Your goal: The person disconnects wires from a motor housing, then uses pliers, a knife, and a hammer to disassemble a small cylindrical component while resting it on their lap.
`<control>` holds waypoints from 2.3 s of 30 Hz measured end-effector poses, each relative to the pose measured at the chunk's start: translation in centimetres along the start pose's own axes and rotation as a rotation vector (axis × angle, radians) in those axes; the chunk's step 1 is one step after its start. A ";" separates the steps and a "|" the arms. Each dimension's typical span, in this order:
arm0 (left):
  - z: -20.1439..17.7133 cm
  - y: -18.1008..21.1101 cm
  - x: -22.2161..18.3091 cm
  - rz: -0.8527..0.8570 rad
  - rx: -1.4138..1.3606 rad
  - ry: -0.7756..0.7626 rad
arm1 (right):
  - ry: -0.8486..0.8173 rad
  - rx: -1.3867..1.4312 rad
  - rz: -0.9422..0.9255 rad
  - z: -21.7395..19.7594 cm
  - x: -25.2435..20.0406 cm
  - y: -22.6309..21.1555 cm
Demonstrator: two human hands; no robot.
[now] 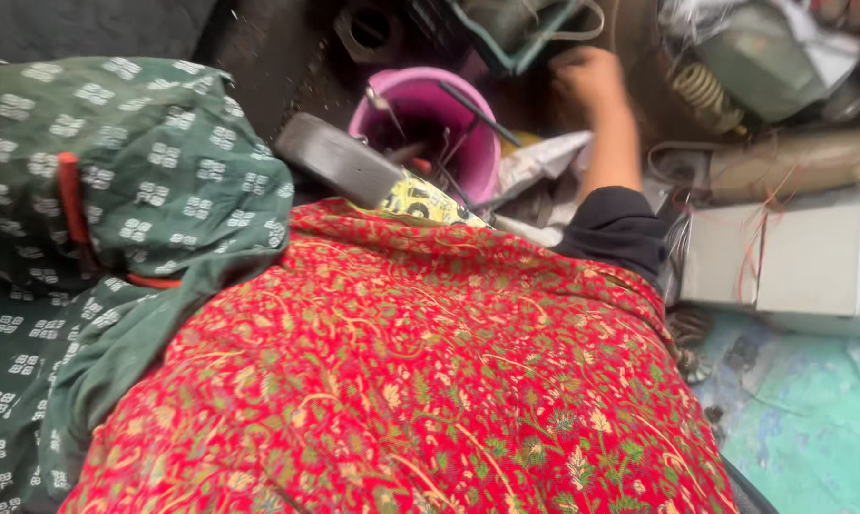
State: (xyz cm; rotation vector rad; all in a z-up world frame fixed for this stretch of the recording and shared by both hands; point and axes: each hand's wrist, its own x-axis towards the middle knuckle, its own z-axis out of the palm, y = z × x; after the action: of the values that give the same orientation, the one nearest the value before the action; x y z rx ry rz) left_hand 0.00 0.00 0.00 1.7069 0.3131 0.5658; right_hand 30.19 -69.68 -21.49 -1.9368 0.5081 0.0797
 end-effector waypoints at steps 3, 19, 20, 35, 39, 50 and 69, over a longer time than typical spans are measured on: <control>1.5 0.3 0.0 -0.005 0.027 0.037 | 0.006 -0.324 0.046 -5.5 -2.1 4.5; 2.5 7.1 0.1 0.220 0.208 -0.022 | 0.053 -0.804 -0.176 0.1 1.9 -5.8; 2.2 7.9 0.5 0.231 0.223 -0.010 | 0.045 -0.731 -0.321 2.7 2.3 -10.0; 1.0 15.7 2.4 0.248 0.229 -0.033 | -0.420 -0.263 -1.549 34.4 -26.3 -51.5; 0.7 16.1 2.2 0.280 0.194 -0.020 | -0.358 -0.332 -1.605 41.4 -25.6 -52.5; 0.6 15.5 2.5 0.130 0.095 -0.040 | -0.306 -0.583 -1.505 45.8 -22.1 -51.1; 0.8 13.2 4.0 -0.009 0.037 -0.073 | -0.267 -0.287 -1.627 39.2 -17.3 -61.9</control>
State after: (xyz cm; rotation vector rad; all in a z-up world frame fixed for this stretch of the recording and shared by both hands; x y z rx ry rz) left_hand 2.47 -1.53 13.53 1.7567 0.2804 0.4921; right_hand 45.18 -9.07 20.46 -2.0218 -1.3568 -0.6423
